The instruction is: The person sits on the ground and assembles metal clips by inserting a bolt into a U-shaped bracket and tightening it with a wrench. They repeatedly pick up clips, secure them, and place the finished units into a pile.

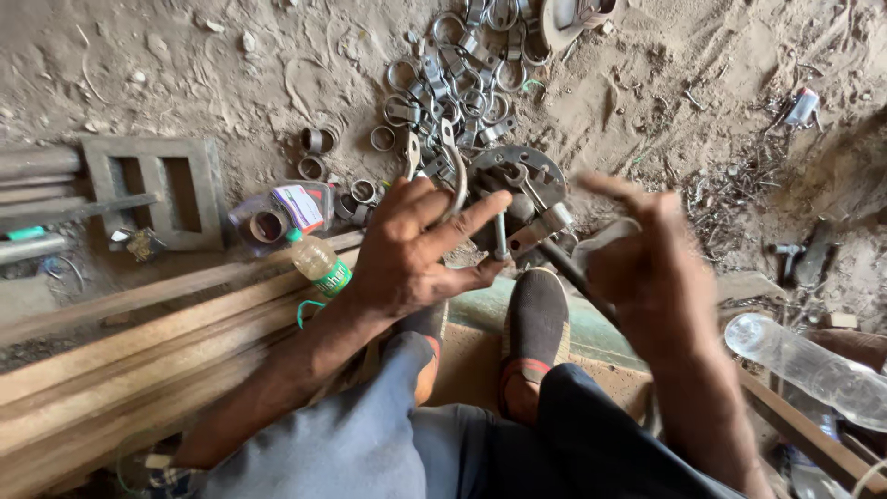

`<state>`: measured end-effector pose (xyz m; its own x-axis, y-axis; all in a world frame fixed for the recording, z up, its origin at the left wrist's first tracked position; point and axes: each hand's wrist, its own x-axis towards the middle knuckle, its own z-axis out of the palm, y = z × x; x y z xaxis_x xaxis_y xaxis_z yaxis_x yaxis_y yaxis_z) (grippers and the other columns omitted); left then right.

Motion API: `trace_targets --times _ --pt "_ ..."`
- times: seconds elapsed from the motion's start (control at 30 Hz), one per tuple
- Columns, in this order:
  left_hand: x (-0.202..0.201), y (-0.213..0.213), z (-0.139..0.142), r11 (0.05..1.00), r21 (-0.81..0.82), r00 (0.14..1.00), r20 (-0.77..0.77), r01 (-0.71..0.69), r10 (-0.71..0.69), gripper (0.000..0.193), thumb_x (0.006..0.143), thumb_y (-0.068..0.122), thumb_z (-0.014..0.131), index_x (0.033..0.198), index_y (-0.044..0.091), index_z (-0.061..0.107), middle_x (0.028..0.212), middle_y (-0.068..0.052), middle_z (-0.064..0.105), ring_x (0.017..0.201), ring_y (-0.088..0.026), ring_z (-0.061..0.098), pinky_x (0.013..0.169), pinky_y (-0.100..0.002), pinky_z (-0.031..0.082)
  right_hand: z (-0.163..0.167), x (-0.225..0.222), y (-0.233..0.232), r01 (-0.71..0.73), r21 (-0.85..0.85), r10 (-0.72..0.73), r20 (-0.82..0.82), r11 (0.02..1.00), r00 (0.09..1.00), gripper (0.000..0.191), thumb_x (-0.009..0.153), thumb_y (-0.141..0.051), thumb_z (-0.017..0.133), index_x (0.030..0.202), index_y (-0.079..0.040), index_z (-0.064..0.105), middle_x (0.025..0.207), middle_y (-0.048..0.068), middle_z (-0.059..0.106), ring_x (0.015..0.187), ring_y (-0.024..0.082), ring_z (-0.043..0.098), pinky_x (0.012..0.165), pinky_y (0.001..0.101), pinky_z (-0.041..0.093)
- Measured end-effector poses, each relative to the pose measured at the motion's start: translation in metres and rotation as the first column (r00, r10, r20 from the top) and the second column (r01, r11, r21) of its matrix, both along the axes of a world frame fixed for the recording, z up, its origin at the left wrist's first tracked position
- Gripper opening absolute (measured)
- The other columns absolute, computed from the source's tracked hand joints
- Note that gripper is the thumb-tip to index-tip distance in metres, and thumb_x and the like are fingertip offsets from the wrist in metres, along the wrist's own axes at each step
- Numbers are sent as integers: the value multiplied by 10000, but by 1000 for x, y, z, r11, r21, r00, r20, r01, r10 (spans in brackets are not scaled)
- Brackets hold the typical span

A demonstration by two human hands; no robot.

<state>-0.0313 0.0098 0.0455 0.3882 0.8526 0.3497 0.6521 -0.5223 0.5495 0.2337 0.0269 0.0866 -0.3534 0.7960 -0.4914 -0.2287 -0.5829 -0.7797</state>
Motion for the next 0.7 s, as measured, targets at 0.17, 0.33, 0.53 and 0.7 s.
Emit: trace_targets --times 0.17,0.33,0.53,0.7 --pt "0 2 0 1000 0 997 68 -26 26 685 858 408 872 1429 124 620 954 -37 571 867 -220 527 838 -399 467 4 -17 1 -115 -55 126 586 992 800 556 972 -439 487 1398 -119 648 855 81 607 626 90 520 522 227 427" --pt "12 -7 0 997 7 989 122 -80 79 619 857 318 898 1389 134 638 961 -40 596 859 -233 562 812 -397 480 -17 -31 -12 -401 277 195 555 873 808 262 961 -261 715 1112 -55 772 894 32 656 773 95 602 662 263 503" --pt "6 -3 -11 972 -235 937 342 18 66 452 924 293 829 1312 124 669 1149 -64 660 988 -239 667 852 -358 559 -32 -21 -16 -347 133 176 665 928 726 273 862 -264 791 1053 -68 794 820 44 785 738 100 704 654 263 558" --pt "-1 -8 -22 904 -411 956 294 119 8 263 975 273 745 1105 64 655 997 -104 654 890 -284 656 797 -418 519 -27 -22 -16 -304 113 167 634 946 755 234 879 -233 786 1046 -69 801 813 65 813 703 114 732 628 285 594"
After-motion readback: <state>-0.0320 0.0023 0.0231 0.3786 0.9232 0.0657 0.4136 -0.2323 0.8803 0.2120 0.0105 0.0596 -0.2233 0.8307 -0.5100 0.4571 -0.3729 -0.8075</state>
